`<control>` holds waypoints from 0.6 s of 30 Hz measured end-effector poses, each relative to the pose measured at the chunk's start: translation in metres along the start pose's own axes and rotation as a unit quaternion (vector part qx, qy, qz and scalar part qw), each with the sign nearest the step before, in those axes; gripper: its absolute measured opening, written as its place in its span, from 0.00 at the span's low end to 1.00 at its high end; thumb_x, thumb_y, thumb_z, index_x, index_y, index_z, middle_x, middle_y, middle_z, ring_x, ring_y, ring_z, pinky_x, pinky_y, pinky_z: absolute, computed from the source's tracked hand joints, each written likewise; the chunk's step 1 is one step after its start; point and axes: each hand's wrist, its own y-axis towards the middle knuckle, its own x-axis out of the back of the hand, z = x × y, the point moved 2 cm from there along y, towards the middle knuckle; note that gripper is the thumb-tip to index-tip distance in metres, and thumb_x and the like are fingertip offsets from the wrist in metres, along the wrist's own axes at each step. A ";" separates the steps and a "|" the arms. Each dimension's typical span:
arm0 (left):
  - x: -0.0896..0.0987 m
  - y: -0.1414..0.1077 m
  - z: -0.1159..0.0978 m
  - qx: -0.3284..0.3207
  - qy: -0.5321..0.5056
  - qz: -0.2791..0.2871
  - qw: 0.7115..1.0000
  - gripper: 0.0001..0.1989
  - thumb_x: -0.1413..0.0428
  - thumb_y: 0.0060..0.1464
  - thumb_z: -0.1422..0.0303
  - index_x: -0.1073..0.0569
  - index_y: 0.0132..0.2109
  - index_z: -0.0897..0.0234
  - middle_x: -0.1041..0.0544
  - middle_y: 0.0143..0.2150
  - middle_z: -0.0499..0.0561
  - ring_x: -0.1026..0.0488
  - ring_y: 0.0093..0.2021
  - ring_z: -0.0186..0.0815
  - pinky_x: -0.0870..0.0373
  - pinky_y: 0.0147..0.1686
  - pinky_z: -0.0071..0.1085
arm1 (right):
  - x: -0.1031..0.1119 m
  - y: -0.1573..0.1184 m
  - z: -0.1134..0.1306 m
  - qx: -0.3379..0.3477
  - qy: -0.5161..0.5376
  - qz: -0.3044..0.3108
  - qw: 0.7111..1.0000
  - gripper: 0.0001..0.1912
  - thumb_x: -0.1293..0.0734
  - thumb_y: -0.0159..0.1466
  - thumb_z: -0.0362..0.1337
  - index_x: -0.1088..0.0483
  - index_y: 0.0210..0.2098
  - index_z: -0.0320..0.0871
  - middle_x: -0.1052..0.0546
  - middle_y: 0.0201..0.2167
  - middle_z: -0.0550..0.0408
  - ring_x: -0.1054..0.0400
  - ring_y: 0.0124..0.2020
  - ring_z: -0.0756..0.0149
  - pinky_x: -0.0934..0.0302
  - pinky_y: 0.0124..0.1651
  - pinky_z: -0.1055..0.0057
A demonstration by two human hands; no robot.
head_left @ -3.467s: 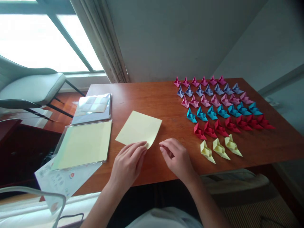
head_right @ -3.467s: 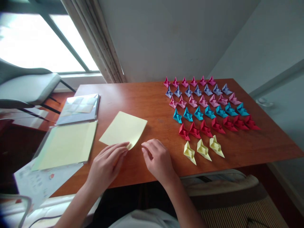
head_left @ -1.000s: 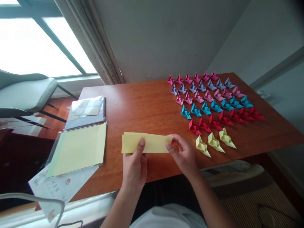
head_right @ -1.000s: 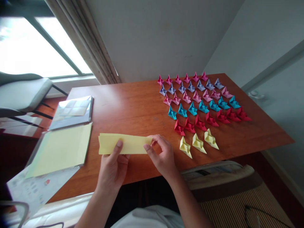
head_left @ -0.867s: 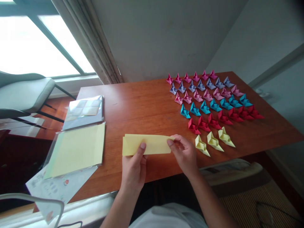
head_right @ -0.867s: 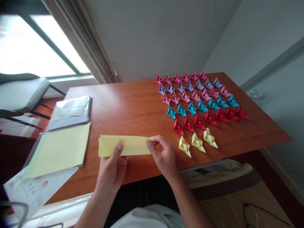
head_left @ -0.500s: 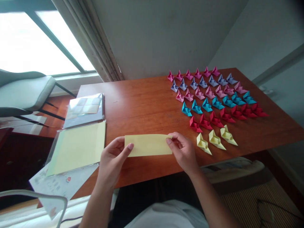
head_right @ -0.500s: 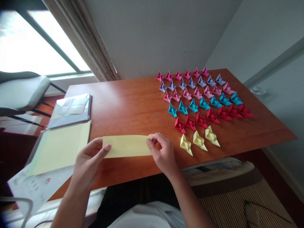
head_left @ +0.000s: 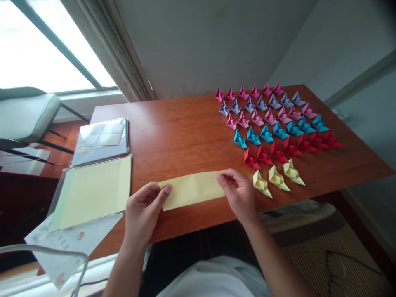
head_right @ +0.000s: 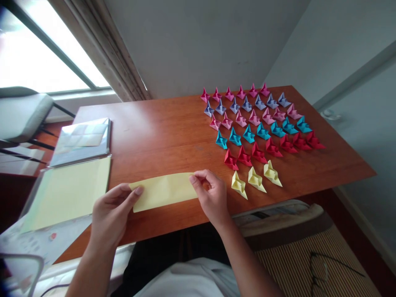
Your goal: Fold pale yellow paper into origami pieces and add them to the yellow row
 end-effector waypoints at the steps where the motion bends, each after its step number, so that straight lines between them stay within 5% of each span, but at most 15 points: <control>1: 0.000 0.000 0.000 0.000 0.000 -0.012 1.000 0.15 0.31 0.49 0.60 0.27 0.31 0.64 0.35 0.23 0.42 0.43 0.23 0.25 0.46 0.20 0.21 | 0.000 0.000 0.000 0.000 0.000 -0.002 1.000 0.08 0.29 0.65 0.43 0.23 0.35 0.46 0.22 0.31 0.56 0.28 0.32 0.65 0.35 0.36 0.70; 12: -0.002 -0.005 0.001 -0.068 0.063 -0.057 0.994 0.12 0.31 0.48 0.62 0.25 0.31 0.63 0.31 0.25 0.44 0.37 0.24 0.28 0.39 0.23 0.24 | 0.001 -0.002 0.000 0.005 -0.006 -0.009 1.000 0.08 0.30 0.66 0.44 0.24 0.34 0.46 0.23 0.31 0.55 0.29 0.32 0.64 0.34 0.37 0.69; 18: -0.001 -0.002 -0.007 -0.059 0.063 0.026 0.996 0.09 0.34 0.53 0.62 0.22 0.34 0.62 0.30 0.24 0.45 0.36 0.24 0.28 0.38 0.22 0.22 | 0.000 -0.003 0.001 0.021 -0.022 0.014 0.999 0.07 0.31 0.67 0.43 0.25 0.35 0.47 0.23 0.33 0.55 0.28 0.34 0.64 0.34 0.40 0.68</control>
